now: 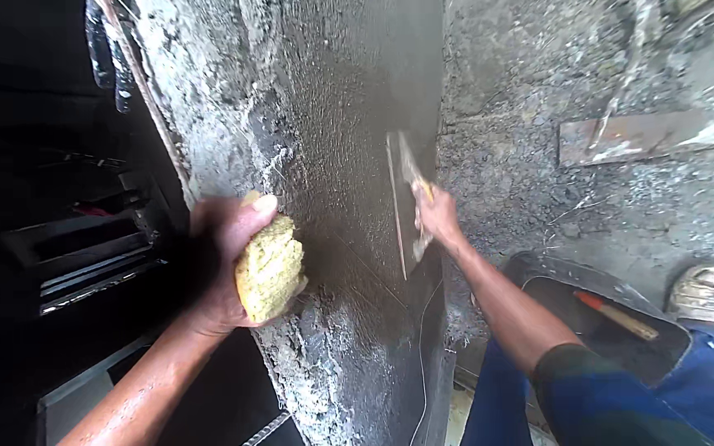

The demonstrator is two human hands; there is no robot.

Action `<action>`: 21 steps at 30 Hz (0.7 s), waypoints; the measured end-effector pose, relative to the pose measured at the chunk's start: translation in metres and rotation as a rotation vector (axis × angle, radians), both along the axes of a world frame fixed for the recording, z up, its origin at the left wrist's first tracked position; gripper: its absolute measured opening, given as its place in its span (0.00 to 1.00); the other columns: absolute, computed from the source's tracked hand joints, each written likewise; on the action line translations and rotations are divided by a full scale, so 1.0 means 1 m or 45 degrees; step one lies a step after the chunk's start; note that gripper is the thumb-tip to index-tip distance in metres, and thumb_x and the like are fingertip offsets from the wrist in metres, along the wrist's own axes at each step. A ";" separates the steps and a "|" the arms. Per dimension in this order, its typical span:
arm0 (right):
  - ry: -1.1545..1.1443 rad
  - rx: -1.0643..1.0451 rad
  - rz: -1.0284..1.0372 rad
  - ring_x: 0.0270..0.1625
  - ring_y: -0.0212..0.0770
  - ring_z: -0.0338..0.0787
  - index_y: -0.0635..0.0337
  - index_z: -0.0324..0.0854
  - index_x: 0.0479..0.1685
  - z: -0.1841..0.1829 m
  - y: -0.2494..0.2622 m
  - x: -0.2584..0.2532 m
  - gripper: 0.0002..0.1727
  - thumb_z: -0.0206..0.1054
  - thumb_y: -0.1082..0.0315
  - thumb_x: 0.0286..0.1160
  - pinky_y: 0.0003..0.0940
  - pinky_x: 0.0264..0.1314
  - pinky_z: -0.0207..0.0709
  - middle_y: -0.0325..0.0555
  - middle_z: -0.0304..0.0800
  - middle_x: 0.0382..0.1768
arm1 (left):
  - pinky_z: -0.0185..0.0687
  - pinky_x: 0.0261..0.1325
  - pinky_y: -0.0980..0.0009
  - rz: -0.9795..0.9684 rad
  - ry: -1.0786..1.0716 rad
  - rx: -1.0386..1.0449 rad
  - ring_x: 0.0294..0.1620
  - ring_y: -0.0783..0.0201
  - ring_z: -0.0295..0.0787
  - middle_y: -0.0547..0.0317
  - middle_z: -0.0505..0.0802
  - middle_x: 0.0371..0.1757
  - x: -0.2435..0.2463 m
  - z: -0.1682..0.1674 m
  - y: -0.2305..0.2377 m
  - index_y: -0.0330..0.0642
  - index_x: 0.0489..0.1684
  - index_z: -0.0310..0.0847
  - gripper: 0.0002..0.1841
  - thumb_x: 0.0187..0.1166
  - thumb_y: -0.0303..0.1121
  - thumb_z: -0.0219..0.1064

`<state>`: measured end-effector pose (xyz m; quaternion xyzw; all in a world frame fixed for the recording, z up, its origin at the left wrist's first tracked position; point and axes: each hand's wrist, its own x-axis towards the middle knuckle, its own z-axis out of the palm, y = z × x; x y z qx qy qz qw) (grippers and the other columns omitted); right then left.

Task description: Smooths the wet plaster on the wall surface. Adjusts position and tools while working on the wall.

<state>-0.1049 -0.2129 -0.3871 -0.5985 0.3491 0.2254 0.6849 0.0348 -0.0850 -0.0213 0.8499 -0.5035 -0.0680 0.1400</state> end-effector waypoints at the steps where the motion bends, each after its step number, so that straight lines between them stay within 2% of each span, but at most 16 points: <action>1: -0.087 -0.058 -0.011 0.24 0.48 0.90 0.61 0.82 0.55 0.014 -0.006 0.019 0.33 0.54 0.37 0.87 0.54 0.33 0.89 0.50 0.88 0.26 | 0.72 0.69 0.71 0.020 0.017 -0.023 0.66 0.70 0.77 0.64 0.82 0.62 0.001 -0.001 0.000 0.51 0.79 0.65 0.37 0.69 0.53 0.71; 3: -0.270 -0.119 -0.021 0.23 0.47 0.89 0.57 0.82 0.55 0.069 -0.010 0.021 0.29 0.57 0.38 0.86 0.54 0.29 0.87 0.49 0.86 0.24 | 0.73 0.68 0.75 0.053 0.050 -0.053 0.64 0.73 0.78 0.66 0.82 0.61 -0.001 -0.002 -0.001 0.50 0.79 0.67 0.38 0.67 0.52 0.73; 4: -0.393 -0.155 -0.024 0.17 0.45 0.86 0.56 0.81 0.51 0.094 -0.006 0.006 0.28 0.58 0.38 0.86 0.50 0.21 0.83 0.47 0.83 0.19 | 0.72 0.68 0.75 0.043 0.033 -0.051 0.64 0.73 0.77 0.65 0.81 0.61 -0.001 -0.002 -0.003 0.49 0.79 0.66 0.38 0.67 0.52 0.72; 5: -0.465 -0.163 -0.023 0.16 0.43 0.83 0.56 0.81 0.48 0.110 0.003 -0.017 0.27 0.60 0.38 0.84 0.46 0.19 0.81 0.44 0.81 0.17 | 0.71 0.69 0.73 0.024 0.000 -0.033 0.65 0.71 0.76 0.63 0.81 0.61 -0.001 -0.002 -0.004 0.49 0.80 0.65 0.39 0.68 0.52 0.71; 6: -0.487 -0.151 -0.008 0.18 0.41 0.84 0.57 0.82 0.46 0.115 0.014 -0.043 0.26 0.62 0.39 0.83 0.44 0.22 0.83 0.43 0.82 0.18 | 0.69 0.70 0.70 0.005 -0.035 -0.008 0.65 0.68 0.76 0.60 0.81 0.61 0.000 -0.001 -0.004 0.50 0.81 0.64 0.39 0.69 0.53 0.70; 8: -0.400 -0.113 0.007 0.21 0.38 0.86 0.60 0.85 0.45 0.096 0.036 -0.099 0.26 0.64 0.42 0.82 0.41 0.28 0.84 0.42 0.84 0.20 | 0.66 0.69 0.67 -0.012 -0.077 0.030 0.65 0.64 0.75 0.58 0.81 0.61 0.000 0.000 -0.004 0.50 0.80 0.62 0.37 0.71 0.54 0.68; 10: -0.150 -0.031 0.067 0.23 0.41 0.89 0.62 0.83 0.50 0.055 0.040 -0.121 0.29 0.60 0.41 0.85 0.45 0.33 0.87 0.45 0.86 0.22 | 0.66 0.68 0.66 -0.013 -0.102 0.032 0.63 0.64 0.76 0.58 0.82 0.60 0.001 -0.001 -0.004 0.50 0.80 0.63 0.37 0.71 0.55 0.67; 13: 0.170 0.123 0.072 0.28 0.49 0.91 0.67 0.81 0.60 -0.002 0.017 -0.074 0.32 0.53 0.41 0.90 0.52 0.40 0.89 0.54 0.89 0.28 | 0.67 0.70 0.67 -0.007 -0.117 0.041 0.66 0.66 0.76 0.59 0.82 0.61 0.001 -0.002 -0.001 0.50 0.80 0.63 0.37 0.72 0.55 0.67; 15: 0.123 0.078 0.017 0.24 0.48 0.91 0.64 0.81 0.57 -0.021 0.005 -0.024 0.34 0.51 0.37 0.89 0.53 0.34 0.90 0.52 0.88 0.26 | 0.69 0.71 0.69 0.002 -0.096 0.049 0.68 0.68 0.76 0.61 0.82 0.63 0.000 0.000 0.001 0.51 0.81 0.63 0.37 0.73 0.54 0.68; 16: 0.034 0.024 -0.006 0.24 0.48 0.91 0.61 0.82 0.56 -0.014 -0.002 0.000 0.34 0.52 0.36 0.88 0.53 0.33 0.90 0.51 0.88 0.26 | 0.70 0.71 0.70 0.018 -0.065 0.034 0.68 0.70 0.77 0.64 0.83 0.64 0.001 0.000 0.001 0.52 0.81 0.64 0.37 0.72 0.54 0.69; 18: -0.187 -0.046 -0.023 0.25 0.47 0.90 0.59 0.83 0.57 0.030 -0.013 0.027 0.30 0.55 0.38 0.87 0.53 0.33 0.89 0.49 0.88 0.27 | 0.74 0.69 0.73 0.063 -0.004 0.012 0.65 0.73 0.78 0.67 0.83 0.61 0.000 0.000 0.003 0.53 0.80 0.66 0.38 0.68 0.55 0.72; 20: -0.386 -0.067 -0.004 0.21 0.46 0.87 0.57 0.81 0.53 0.087 -0.009 -0.001 0.27 0.60 0.39 0.85 0.51 0.25 0.85 0.48 0.84 0.23 | 0.73 0.68 0.72 0.077 0.008 0.010 0.64 0.72 0.78 0.66 0.82 0.60 -0.001 0.000 0.002 0.51 0.77 0.67 0.38 0.67 0.54 0.73; 21: -0.438 -0.070 -0.003 0.20 0.43 0.86 0.56 0.82 0.50 0.100 0.001 -0.026 0.26 0.62 0.39 0.84 0.48 0.24 0.85 0.45 0.83 0.21 | 0.73 0.69 0.71 0.062 -0.018 0.016 0.64 0.71 0.78 0.66 0.83 0.61 0.000 -0.001 0.001 0.51 0.77 0.66 0.37 0.68 0.54 0.73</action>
